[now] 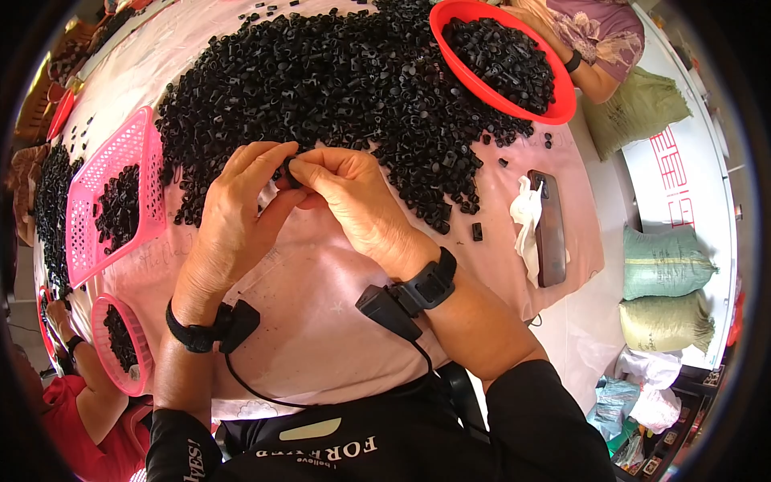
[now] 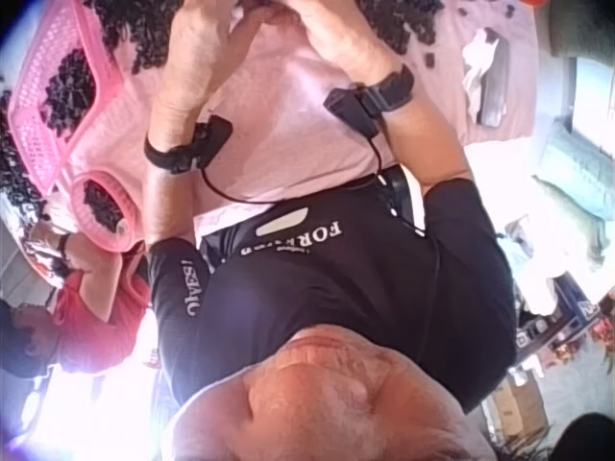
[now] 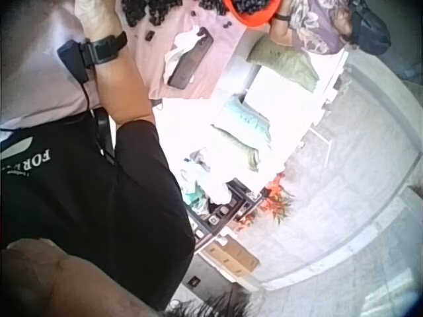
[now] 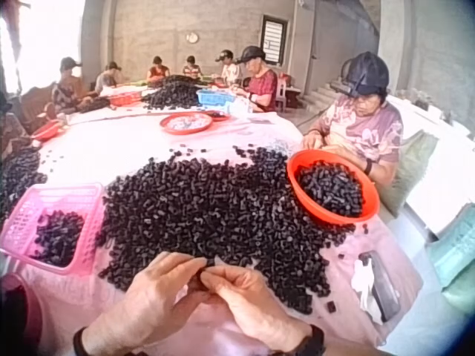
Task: Sorting and inspecting small black shoe components at a production table.
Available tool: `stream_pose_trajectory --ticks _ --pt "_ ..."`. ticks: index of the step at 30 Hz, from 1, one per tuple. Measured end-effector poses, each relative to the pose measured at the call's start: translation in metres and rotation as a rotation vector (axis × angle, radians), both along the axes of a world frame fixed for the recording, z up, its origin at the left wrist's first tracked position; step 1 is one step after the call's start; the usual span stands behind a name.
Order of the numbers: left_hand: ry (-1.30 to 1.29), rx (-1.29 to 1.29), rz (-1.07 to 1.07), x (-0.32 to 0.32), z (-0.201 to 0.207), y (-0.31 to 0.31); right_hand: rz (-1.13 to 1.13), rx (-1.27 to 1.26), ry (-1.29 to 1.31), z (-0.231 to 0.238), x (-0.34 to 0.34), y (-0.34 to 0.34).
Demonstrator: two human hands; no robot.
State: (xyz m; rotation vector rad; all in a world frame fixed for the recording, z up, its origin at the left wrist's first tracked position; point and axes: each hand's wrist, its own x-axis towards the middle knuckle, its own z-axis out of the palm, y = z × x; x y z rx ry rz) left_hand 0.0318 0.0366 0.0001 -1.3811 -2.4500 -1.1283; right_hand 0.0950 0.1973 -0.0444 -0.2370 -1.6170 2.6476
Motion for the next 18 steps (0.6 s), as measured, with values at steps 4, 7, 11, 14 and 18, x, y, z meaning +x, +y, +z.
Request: stream_pose_trajectory --ticks 4,7,11,14,18 --pt "0.057 -0.039 0.021 0.0011 -0.0006 -0.0022 0.009 0.021 0.023 -0.0010 0.0004 -0.0027" --pt "0.079 -0.026 0.025 0.0012 -0.0023 -0.0014 0.027 0.036 0.018 0.0008 0.0006 -0.0019" --pt "0.106 -0.035 0.040 -0.0018 -0.0042 -0.0020 0.064 -0.012 -0.018 0.0053 0.0014 0.0001" --pt "0.113 -0.052 0.039 -0.0024 -0.0038 -0.0023 0.073 0.040 -0.022 0.0019 0.0010 0.0019" --pt "0.103 -0.056 0.022 -0.0022 -0.0003 -0.0029 0.071 0.051 -0.023 0.0062 0.0018 -0.0001"
